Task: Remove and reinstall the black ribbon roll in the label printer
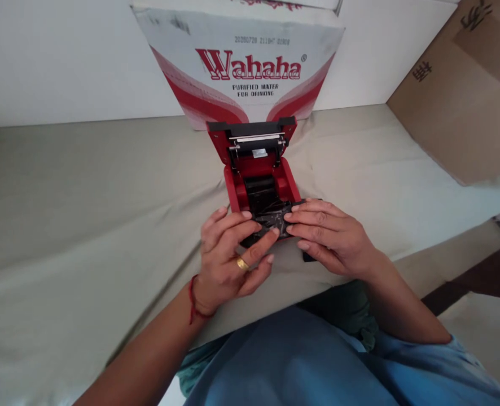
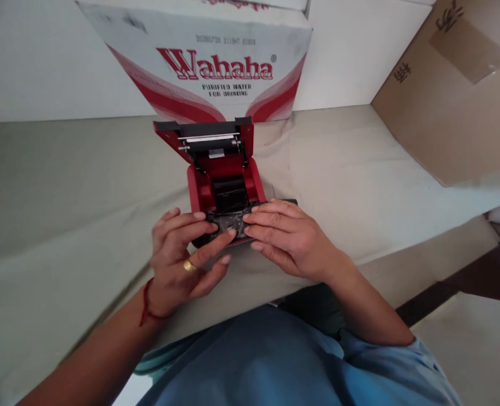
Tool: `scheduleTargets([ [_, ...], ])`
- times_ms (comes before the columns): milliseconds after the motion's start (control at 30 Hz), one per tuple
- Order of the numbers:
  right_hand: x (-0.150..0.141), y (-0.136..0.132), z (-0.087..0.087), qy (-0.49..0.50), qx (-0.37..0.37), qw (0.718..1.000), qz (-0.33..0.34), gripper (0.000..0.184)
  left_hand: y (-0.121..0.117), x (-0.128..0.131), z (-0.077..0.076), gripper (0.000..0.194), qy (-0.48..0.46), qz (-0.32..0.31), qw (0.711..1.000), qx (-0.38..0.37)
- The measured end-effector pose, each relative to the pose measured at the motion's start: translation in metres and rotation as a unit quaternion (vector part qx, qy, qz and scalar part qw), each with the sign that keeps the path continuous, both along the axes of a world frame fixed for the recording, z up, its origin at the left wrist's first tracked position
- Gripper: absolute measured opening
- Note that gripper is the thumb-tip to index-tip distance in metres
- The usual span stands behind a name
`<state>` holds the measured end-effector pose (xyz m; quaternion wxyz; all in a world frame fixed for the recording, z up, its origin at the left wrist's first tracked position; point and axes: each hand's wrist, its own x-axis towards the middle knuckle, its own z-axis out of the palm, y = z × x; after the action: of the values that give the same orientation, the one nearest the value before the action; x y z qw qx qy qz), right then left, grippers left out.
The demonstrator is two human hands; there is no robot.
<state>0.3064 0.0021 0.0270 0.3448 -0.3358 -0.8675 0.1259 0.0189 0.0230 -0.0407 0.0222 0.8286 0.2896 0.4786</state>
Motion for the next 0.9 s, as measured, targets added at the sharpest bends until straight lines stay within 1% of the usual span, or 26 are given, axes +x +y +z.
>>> scheduleTargets([
  [67,0.001,0.006,0.010,0.004,-0.022,1.000,-0.008,0.030,0.001,0.002,-0.002,0.065,-0.001,-0.003,1.000,-0.010],
  [100,0.002,0.012,0.015,0.012,-0.035,0.999,-0.035,0.032,0.001,0.002,-0.002,0.065,-0.003,-0.002,1.000,-0.007],
  [167,0.002,0.032,0.023,0.041,-0.059,0.990,-0.125,0.044,0.001,0.003,-0.002,0.065,-0.001,0.003,1.000,0.006],
  [233,0.000,0.062,0.028,0.065,-0.076,0.972,-0.214,0.055,0.000,0.003,-0.002,0.066,0.003,0.006,1.000,0.011],
  [267,-0.002,0.080,0.029,0.066,-0.084,0.965,-0.241,0.057,0.000,0.003,-0.002,0.066,0.003,0.006,1.000,0.009],
  [300,-0.005,0.098,0.029,0.061,-0.091,0.961,-0.253,0.061,-0.001,0.003,-0.002,0.067,0.004,0.007,1.000,0.007],
  [367,-0.014,0.130,0.029,0.046,-0.106,0.961,-0.252,0.069,-0.001,0.004,-0.003,0.067,0.008,0.012,1.000,0.008],
  [433,-0.023,0.147,0.029,0.050,-0.119,0.964,-0.231,0.067,-0.002,0.004,-0.005,0.066,0.017,0.019,1.000,0.017],
  [467,-0.027,0.149,0.030,0.059,-0.125,0.966,-0.217,0.064,-0.002,0.004,-0.005,0.066,0.020,0.022,0.999,0.021],
  [533,-0.033,0.141,0.032,0.082,-0.136,0.969,-0.188,0.069,-0.003,0.004,-0.006,0.068,0.021,0.023,0.999,0.021],
  [600,-0.034,0.123,0.034,0.109,-0.131,0.972,-0.164,0.073,-0.005,0.005,-0.006,0.072,0.014,0.026,0.999,0.014],
  [700,-0.029,0.093,0.033,0.128,-0.103,0.977,-0.133,0.067,-0.008,0.007,-0.005,0.069,0.003,0.053,0.998,0.020],
  [800,-0.021,0.073,0.023,0.095,-0.076,0.988,-0.099,0.062,-0.009,0.008,-0.003,0.062,0.008,0.075,0.996,0.037],
  [900,-0.015,0.062,0.006,0.068,-0.062,0.993,-0.071,0.055,-0.009,0.008,-0.003,0.057,0.008,0.062,0.998,0.033],
])
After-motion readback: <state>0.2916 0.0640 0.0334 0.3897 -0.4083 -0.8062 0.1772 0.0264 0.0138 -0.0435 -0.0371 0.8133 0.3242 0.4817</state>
